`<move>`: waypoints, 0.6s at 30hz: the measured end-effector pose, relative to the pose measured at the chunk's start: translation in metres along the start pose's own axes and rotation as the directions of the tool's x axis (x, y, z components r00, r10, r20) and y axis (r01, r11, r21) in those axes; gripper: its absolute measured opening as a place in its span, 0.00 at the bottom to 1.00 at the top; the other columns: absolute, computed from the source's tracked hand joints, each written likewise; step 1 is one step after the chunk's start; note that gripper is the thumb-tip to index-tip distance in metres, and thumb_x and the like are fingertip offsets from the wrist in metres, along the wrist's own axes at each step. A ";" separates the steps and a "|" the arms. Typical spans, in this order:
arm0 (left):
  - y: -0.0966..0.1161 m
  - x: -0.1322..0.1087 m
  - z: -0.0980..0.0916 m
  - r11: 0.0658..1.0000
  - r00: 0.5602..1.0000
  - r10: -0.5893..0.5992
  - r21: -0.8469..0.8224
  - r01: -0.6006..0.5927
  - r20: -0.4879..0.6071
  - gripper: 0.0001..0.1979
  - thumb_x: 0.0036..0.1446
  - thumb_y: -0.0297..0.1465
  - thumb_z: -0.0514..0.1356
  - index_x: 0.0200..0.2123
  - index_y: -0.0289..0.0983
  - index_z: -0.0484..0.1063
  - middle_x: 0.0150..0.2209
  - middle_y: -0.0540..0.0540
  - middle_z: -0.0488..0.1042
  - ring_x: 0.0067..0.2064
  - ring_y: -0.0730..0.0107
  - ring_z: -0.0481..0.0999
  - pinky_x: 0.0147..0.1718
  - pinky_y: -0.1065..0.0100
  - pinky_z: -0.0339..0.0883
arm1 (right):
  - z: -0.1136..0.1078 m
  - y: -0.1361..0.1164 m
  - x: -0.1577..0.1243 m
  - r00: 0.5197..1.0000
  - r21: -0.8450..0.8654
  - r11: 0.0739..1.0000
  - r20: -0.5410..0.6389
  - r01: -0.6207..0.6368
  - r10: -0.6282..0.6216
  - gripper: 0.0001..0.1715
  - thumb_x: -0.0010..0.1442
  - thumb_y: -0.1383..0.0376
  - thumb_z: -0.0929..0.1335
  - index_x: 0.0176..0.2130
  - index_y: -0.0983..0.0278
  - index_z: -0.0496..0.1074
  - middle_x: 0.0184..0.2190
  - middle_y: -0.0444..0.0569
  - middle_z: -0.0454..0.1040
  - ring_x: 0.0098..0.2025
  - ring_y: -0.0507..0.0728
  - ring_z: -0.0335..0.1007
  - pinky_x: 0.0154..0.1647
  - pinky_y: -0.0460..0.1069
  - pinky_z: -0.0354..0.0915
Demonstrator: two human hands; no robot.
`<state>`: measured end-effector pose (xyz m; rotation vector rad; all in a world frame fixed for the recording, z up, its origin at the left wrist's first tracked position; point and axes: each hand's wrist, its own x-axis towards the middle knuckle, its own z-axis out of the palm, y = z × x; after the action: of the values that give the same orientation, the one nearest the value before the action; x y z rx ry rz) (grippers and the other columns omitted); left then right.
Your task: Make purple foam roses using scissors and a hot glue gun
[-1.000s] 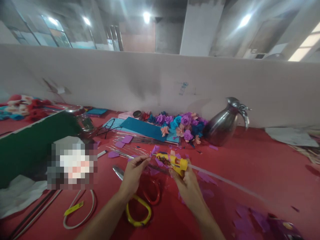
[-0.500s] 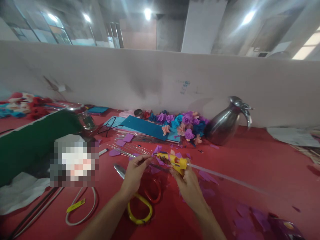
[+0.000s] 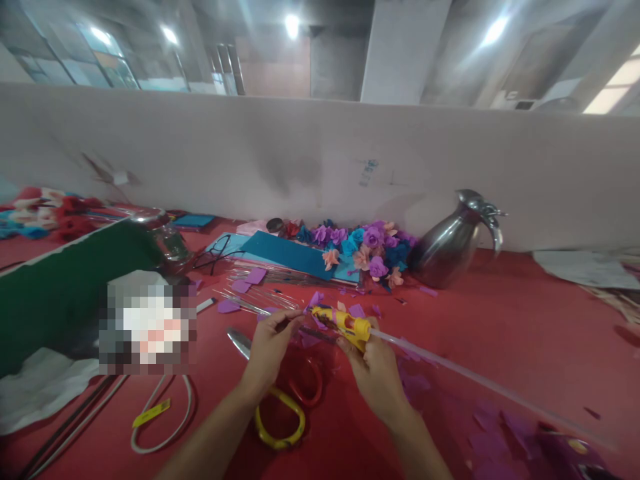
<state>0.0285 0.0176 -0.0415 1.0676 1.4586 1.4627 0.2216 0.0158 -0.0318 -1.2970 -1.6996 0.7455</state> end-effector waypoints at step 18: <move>0.013 -0.001 0.000 0.930 0.987 -0.148 -0.329 0.163 0.071 0.10 0.42 0.34 0.67 0.29 0.34 0.77 0.21 0.52 0.69 0.22 0.79 0.62 0.24 0.75 0.57 | -0.088 0.064 0.030 0.891 -0.148 0.889 -0.215 -0.434 0.399 0.21 0.52 0.49 0.64 0.23 0.64 0.69 0.13 0.45 0.67 0.17 0.54 0.63 0.18 0.47 0.56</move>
<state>0.0289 0.0168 -0.0288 0.7532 1.1798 1.4957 0.3251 0.0599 -0.0371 -1.8468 -1.3844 0.6908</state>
